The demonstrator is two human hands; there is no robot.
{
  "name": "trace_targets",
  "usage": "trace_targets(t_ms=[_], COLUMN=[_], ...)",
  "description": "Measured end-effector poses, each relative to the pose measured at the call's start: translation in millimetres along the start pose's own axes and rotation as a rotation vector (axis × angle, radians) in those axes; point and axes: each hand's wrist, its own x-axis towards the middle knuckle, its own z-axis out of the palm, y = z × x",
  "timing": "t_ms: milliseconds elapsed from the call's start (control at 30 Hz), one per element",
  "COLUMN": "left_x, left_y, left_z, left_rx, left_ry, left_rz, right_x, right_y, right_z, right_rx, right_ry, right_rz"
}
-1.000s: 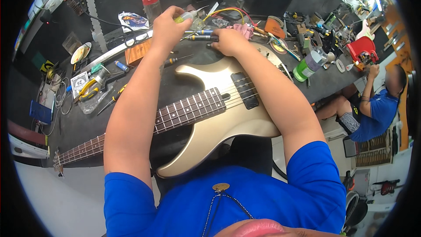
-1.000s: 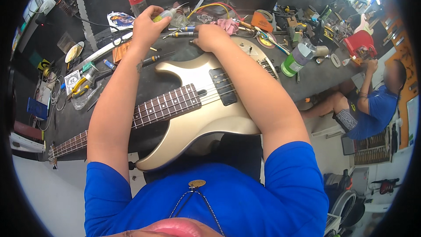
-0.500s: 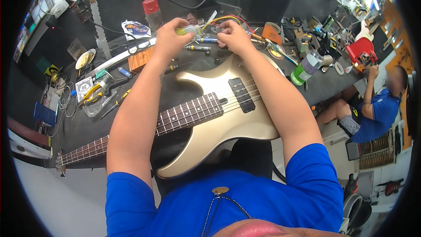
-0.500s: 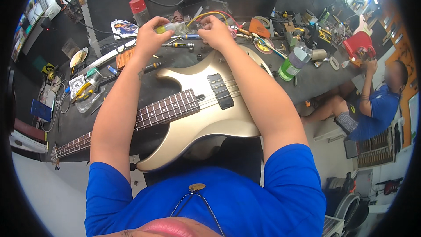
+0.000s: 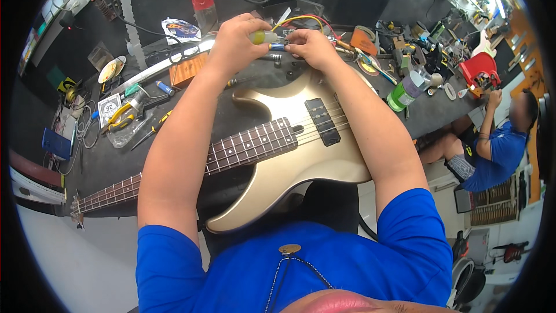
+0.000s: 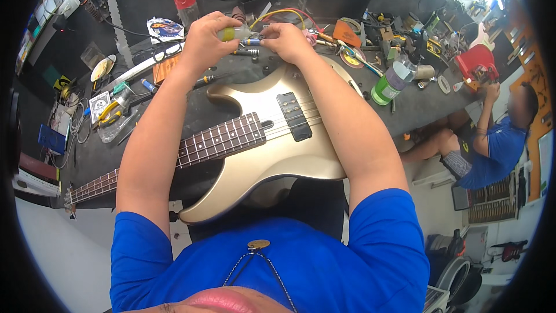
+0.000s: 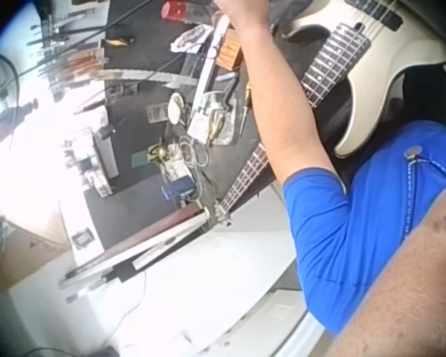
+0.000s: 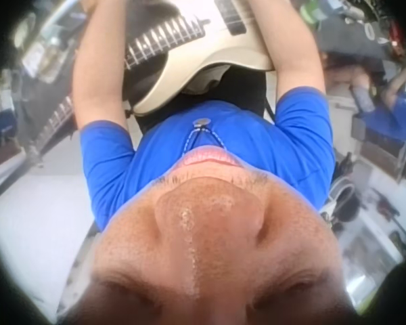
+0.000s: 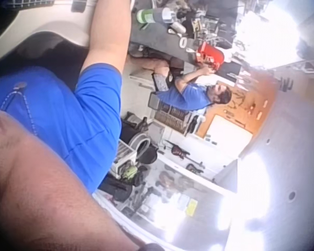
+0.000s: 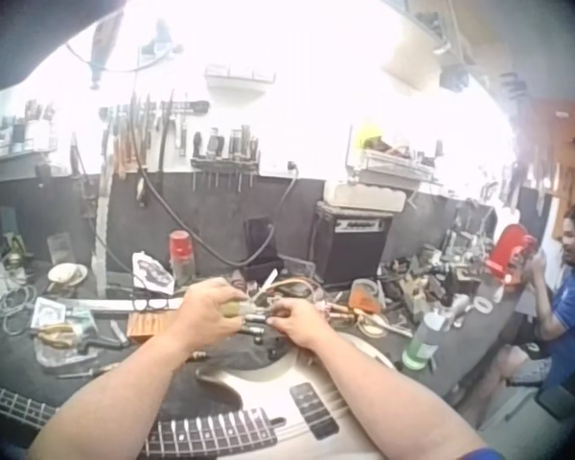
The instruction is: The person cleans a components and wires within a bass guitar using a cloth.
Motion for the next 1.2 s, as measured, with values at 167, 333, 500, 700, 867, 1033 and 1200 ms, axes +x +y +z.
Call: trace_targets(t_ms=[167,333,500,700,867,1033,1200], left_x=[0,2,1,3,4,0,1], left_y=[4,7,6,8,10,12,6], left_z=[-2,-2,-4,-5,-6,-2,1], left_rx=[0.031,0.065,0.019,0.08,0.081,0.091,0.098], left_ry=[0.0,-0.007,-0.029,-0.047,-0.068,-0.065,0.017], left_rz=[0.05,0.068,0.076,0.061,0.03,0.031,0.029], right_x=[-2,-1,0,-3,-8,-10,-6], right_y=[-1,3,6,-1,-12,-11,-5], right_z=[2,2,3,2,-1,3,0], right_rx=[-0.022,0.007,-0.033,-0.027,-0.042,-0.012,-0.151], right_ry=[0.009,0.022,0.02,0.027,0.012,0.004,0.066], right_rz=[0.005,-0.008,0.005,0.0,0.001,-0.005,0.058])
